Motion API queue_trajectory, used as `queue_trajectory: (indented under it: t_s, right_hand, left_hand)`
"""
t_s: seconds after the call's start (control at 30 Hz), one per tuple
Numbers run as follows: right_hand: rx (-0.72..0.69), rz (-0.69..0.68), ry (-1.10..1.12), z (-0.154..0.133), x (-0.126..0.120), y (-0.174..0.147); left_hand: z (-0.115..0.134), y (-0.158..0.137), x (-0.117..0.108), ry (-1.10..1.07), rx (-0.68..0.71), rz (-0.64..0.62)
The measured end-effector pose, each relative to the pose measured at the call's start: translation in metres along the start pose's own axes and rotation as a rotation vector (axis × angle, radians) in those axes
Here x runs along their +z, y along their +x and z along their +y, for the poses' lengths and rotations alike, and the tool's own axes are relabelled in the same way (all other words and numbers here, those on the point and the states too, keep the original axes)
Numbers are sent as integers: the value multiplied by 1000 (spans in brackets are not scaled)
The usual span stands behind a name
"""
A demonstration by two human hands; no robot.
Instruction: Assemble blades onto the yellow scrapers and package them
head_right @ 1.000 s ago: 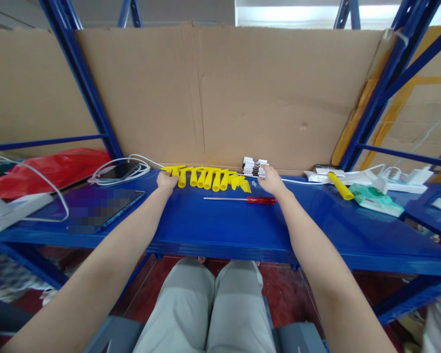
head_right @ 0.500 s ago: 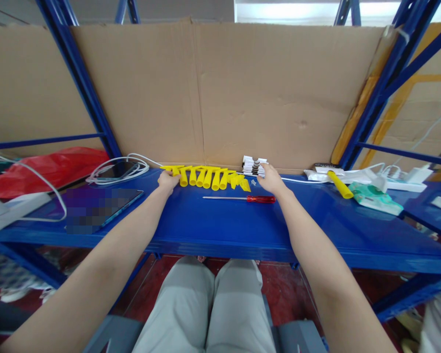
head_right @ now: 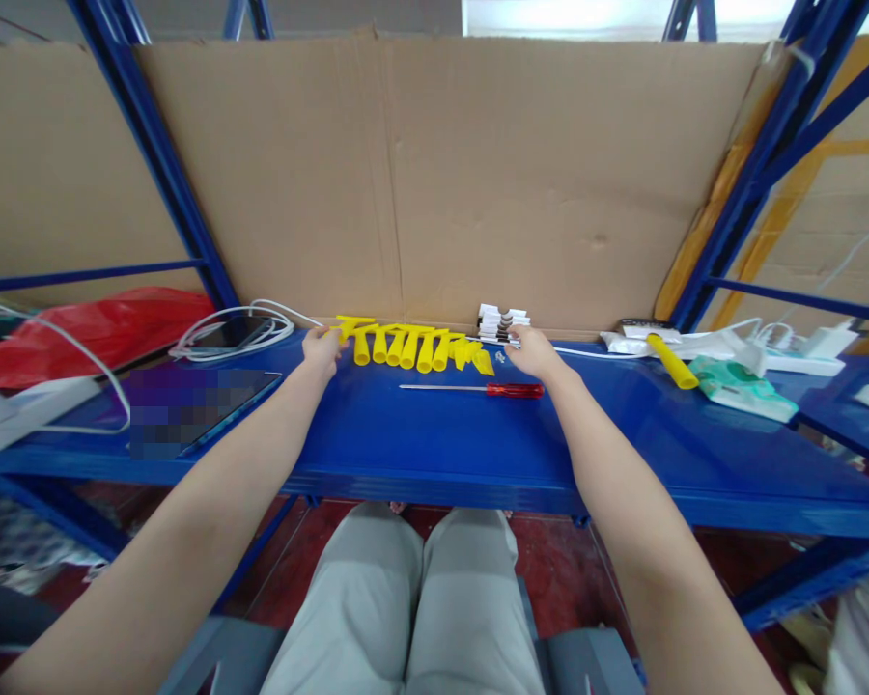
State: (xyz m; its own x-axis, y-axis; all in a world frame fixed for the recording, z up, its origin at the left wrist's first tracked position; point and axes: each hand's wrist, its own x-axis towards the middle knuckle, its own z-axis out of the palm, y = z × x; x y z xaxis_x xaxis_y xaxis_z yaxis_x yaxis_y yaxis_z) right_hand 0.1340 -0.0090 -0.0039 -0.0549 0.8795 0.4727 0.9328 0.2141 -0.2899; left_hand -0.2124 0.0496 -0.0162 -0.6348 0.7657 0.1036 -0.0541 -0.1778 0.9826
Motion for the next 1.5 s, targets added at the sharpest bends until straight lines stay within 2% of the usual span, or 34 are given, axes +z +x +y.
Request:
queue_trajectory:
  t_s: [0.07,0.2,0.27,0.37,0.67,0.77,0.9,1.0,1.27,1.4,1.5]
  right_hand:
    - [22,-140,16,-5,-9,-4]
    - [10,-532,160,-10,-26,-14]
    - [-31,-629,195,-13,-31,-18]
    - [-92,-689,205,-19,-33,-22]
    - [-44,-680,84,-23,-25,-19]
    - [-29,-664,72,-18,-30,-19]
    - [100,-617,-7,-6,-38,-19]
    - [178,-572,-49,6,-42,-19]
    - [264,-508,-143,30,-46,-21]
    - [255,-498,-152,36,-44,-18]
    - [228,-513,-133,38,-41,-16]
  left_hand:
    - [10,-7,2,-98,-56,18]
    - [27,-21,4,-261,-69,-84]
    - [32,-27,4,-357,-57,-168]
    - [36,-33,4,-414,-35,-290]
    - [41,-44,3,-464,2,-583]
    - [40,-44,3,-420,-36,-541]
    - [38,-44,3,-369,-49,-457]
    - [37,-47,3,-339,-64,-524]
    - [34,-61,5,-126,-35,-738]
    - [30,-60,6,-92,7,-810]
    - [29,-61,7,-29,35,-807]
